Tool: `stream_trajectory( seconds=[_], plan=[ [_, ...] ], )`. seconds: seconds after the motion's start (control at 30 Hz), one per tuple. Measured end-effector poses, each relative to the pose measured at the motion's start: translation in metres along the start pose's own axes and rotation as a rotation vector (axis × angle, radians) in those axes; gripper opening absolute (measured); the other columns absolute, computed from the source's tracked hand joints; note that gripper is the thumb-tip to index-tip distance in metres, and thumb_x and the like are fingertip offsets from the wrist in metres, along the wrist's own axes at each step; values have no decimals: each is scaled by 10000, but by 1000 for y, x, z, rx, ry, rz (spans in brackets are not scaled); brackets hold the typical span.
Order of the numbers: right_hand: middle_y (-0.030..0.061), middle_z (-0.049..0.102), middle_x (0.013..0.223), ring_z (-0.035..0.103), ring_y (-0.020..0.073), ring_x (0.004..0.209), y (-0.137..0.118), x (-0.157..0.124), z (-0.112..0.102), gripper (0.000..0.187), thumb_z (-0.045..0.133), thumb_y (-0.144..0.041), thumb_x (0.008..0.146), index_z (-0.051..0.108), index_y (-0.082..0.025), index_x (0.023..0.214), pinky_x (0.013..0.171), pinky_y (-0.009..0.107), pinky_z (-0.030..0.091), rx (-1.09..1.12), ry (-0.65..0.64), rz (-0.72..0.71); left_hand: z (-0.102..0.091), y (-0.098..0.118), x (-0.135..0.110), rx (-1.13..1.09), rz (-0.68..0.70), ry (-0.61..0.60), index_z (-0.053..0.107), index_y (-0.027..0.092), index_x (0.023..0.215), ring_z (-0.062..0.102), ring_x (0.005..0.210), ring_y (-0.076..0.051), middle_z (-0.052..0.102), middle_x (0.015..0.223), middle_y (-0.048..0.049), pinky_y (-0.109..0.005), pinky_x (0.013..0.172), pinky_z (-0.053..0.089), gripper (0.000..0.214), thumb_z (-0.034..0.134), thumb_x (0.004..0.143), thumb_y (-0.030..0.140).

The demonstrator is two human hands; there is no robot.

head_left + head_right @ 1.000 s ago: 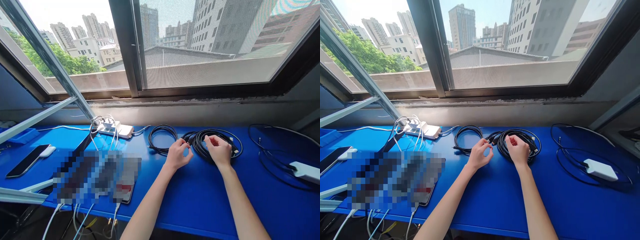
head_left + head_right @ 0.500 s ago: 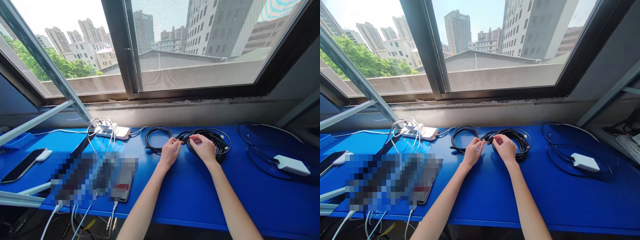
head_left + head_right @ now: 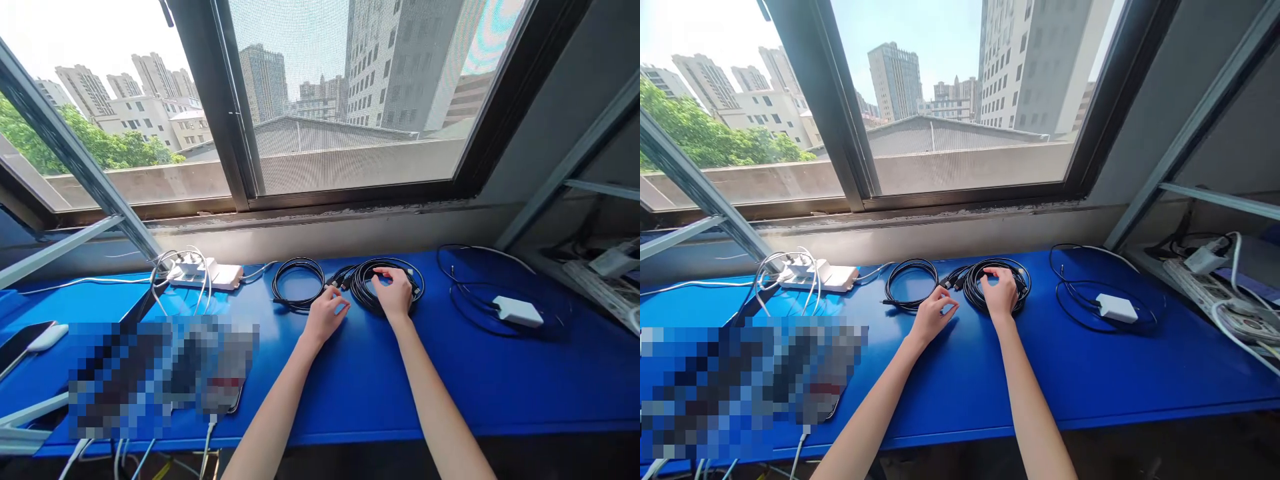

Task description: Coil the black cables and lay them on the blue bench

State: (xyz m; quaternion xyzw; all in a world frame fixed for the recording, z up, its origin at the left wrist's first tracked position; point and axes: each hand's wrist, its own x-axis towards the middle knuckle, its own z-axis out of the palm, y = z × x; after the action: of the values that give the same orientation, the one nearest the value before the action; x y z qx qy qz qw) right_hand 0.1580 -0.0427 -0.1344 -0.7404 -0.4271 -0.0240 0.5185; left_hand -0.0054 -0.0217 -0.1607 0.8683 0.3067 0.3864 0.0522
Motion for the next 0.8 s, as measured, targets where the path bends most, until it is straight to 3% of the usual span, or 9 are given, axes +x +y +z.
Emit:
stream_trajectory(
  seconds=[0.17, 0.3, 0.57, 0.8],
  plan=[
    [121, 565, 1093, 454, 291, 1065, 7, 5, -11, 274, 452, -190, 650, 662, -189, 826, 904, 457, 319, -72, 154, 58, -4, 5, 1, -12, -30, 28, 585, 157, 652, 438, 495, -35, 545, 809, -20, -188, 541, 443, 281, 495, 850, 336],
    [143, 494, 1211, 389, 334, 1132, 18, 7, -14, 382, 469, -178, 615, 633, -177, 959, 931, 506, 255, -117, 198, 126, -6, 8, 2, -3, -43, 19, 565, 157, 645, 404, 463, -30, 544, 793, -19, -192, 542, 442, 306, 413, 875, 290],
    [138, 581, 973, 492, 332, 966, 42, 9, -5, 513, 455, -148, 550, 565, -183, 1049, 837, 501, 325, -143, 158, 222, -4, 10, 3, 34, -33, -24, 545, 169, 558, 517, 606, -83, 555, 769, -40, -210, 623, 472, 305, 435, 833, 242],
    [123, 597, 920, 517, 315, 913, 61, 14, -7, 482, 477, -197, 573, 524, -210, 1053, 780, 489, 373, -90, 97, 162, -1, 9, 3, 31, -29, -43, 563, 169, 570, 542, 630, -93, 567, 779, -49, -219, 636, 475, 298, 434, 828, 242]
  ],
)
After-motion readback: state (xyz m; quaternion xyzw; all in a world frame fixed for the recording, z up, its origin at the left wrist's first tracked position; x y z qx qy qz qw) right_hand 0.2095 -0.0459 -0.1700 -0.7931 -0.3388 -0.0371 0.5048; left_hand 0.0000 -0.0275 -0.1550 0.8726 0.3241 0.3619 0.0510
